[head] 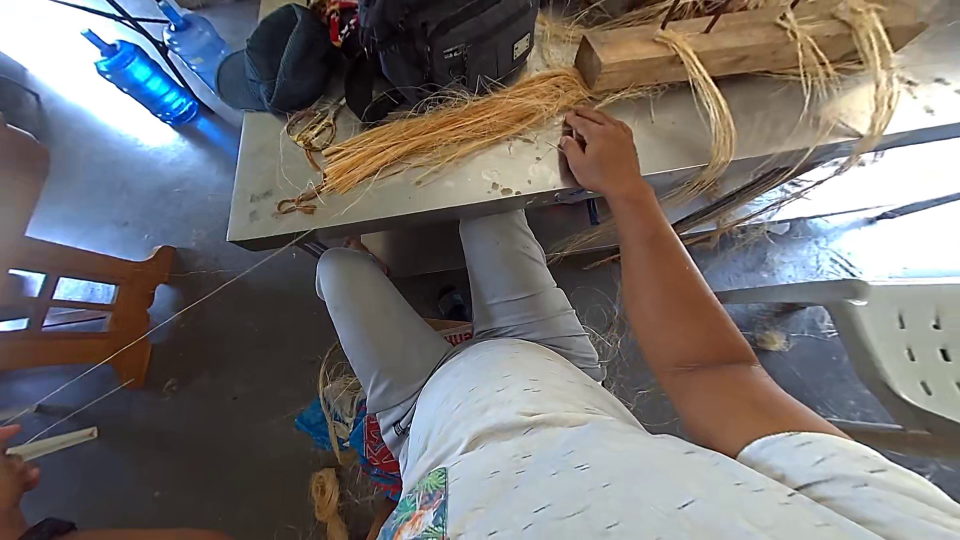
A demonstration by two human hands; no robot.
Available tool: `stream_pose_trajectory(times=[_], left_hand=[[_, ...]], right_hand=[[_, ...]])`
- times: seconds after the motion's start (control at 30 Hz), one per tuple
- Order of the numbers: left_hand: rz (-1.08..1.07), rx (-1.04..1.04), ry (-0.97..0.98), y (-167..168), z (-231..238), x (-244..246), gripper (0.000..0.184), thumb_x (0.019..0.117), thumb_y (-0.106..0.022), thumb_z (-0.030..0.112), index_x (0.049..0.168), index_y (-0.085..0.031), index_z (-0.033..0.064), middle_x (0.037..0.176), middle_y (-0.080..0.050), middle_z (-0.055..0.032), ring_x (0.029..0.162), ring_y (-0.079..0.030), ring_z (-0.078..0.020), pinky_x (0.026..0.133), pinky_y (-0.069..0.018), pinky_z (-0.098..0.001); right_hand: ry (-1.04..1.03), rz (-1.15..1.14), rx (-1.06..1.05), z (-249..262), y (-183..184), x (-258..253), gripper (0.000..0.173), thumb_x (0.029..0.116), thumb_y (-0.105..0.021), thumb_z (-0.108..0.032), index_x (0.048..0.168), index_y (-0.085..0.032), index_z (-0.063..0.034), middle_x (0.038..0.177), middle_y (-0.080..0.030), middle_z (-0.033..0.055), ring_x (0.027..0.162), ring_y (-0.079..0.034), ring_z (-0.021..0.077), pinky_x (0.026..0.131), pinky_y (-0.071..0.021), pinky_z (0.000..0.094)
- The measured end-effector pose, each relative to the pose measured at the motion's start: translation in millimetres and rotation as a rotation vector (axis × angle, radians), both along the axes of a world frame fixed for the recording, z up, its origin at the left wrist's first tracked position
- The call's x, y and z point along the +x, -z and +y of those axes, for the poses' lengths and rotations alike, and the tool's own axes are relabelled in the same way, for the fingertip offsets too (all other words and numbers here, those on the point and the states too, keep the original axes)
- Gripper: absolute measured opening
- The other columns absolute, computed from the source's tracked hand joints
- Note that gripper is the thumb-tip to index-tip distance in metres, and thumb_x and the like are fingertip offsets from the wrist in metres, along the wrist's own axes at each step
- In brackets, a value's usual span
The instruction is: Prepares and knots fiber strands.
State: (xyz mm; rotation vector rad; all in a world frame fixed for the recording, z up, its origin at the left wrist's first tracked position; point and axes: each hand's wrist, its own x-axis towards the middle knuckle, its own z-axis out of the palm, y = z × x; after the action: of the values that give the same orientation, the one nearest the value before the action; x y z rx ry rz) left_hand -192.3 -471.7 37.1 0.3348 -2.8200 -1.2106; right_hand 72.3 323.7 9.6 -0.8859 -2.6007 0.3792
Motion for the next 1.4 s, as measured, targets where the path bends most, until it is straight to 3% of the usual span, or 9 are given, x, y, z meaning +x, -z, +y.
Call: stream_pose_trajectory(times=[0.33,0.5,0.67,0.9,1.03,1.1,1.2,1.3,1.4], left_hand=[[-0.187,0.019,-0.223,61,-21,2,0.030,0.1105,-0.046,0.031,0.120,-0.055,0.0044,0.062,-0.036,0.0063,0.042,-0.038,-0.0002,0.042,-0.0374,-0.0153],[-0.321,-0.013,-0.258,82,-28,10,0.031,0.1109,-0.045,0.033,0.123,-0.057,0.0067,0.065,-0.040,0.0028,0.044,-0.041,-0.0037,0.044,-0.0392,-0.0184],[-0.346,-0.007,-0.276,79,-12,23,0.032,0.1098,-0.048,0.031,0.125,-0.058,0.0050,0.068,-0.050,-0.0009,0.047,-0.048,-0.0051,0.045,-0.0430,-0.0198],[-0.444,-0.219,-0.137,95,-11,4,0.039,0.1087,-0.050,0.033,0.135,-0.060,0.0058,0.118,-0.064,-0.0260,0.086,-0.067,-0.0328,0.074,-0.0560,-0.0522],[-0.211,-0.286,-0.035,45,55,10,0.041,0.1059,-0.053,0.033,0.126,-0.066,0.0002,0.119,-0.062,-0.0373,0.098,-0.066,-0.0537,0.084,-0.0490,-0.0750],[-0.103,-0.169,0.112,17,100,13,0.044,0.1074,-0.050,0.038,0.128,-0.063,0.0009,0.120,-0.063,-0.0332,0.090,-0.068,-0.0477,0.080,-0.0525,-0.0706],[0.016,0.053,0.564,-8,188,27,0.039,0.1083,-0.049,0.038,0.121,-0.069,0.0060,0.112,-0.072,-0.0113,0.063,-0.067,-0.0150,0.060,-0.0604,-0.0381],[-0.067,0.190,0.964,-2,279,38,0.033,0.1074,-0.051,0.024,0.131,-0.065,0.0069,0.124,-0.069,-0.0101,0.065,-0.069,-0.0150,0.059,-0.0625,-0.0370],[-0.210,0.118,1.022,23,346,43,0.047,0.1057,-0.058,0.026,0.150,-0.050,0.0102,0.139,-0.060,-0.0149,0.070,-0.071,-0.0213,0.064,-0.0633,-0.0422]], right_hand=[[-0.019,0.036,-0.042,3,-1,1,0.046,0.1053,-0.049,-0.030,0.143,-0.060,-0.0048,0.154,-0.050,0.0179,0.147,-0.042,0.0354,0.120,-0.0269,0.0607],[-0.007,0.250,-0.014,-11,-13,9,0.035,0.1031,-0.051,-0.015,0.132,-0.067,-0.0013,0.143,-0.056,0.0254,0.134,-0.054,0.0380,0.111,-0.0442,0.0524],[0.051,0.393,0.149,-39,-35,5,0.032,0.1011,-0.048,-0.012,0.121,-0.072,-0.0031,0.133,-0.063,0.0222,0.132,-0.053,0.0379,0.114,-0.0383,0.0504],[-0.422,0.103,0.069,-90,-50,-49,0.047,0.1059,-0.051,-0.027,0.148,-0.054,-0.0068,0.157,-0.044,0.0210,0.145,-0.043,0.0380,0.118,-0.0344,0.0593],[-0.416,-0.028,0.002,-91,-19,-69,0.063,0.1074,-0.047,-0.044,0.158,-0.040,-0.0072,0.163,-0.035,0.0206,0.148,-0.037,0.0416,0.118,-0.0275,0.0669],[-0.392,-0.065,0.037,-90,-2,-72,0.064,0.1075,-0.041,-0.049,0.157,-0.042,-0.0086,0.163,-0.037,0.0192,0.150,-0.034,0.0409,0.119,-0.0232,0.0682],[-0.367,-0.092,0.085,-91,7,-74,0.064,0.1077,-0.036,-0.052,0.156,-0.045,-0.0102,0.163,-0.039,0.0176,0.152,-0.032,0.0396,0.120,-0.0215,0.0662],[-0.350,-0.101,0.090,-92,8,-74,0.064,0.1080,-0.034,-0.052,0.156,-0.045,-0.0118,0.164,-0.038,0.0149,0.153,-0.030,0.0374,0.121,-0.0199,0.0650],[-0.337,-0.121,0.089,-93,9,-73,0.064,0.1082,-0.032,-0.053,0.158,-0.043,-0.0140,0.165,-0.035,0.0134,0.154,-0.029,0.0363,0.122,-0.0189,0.0650]])
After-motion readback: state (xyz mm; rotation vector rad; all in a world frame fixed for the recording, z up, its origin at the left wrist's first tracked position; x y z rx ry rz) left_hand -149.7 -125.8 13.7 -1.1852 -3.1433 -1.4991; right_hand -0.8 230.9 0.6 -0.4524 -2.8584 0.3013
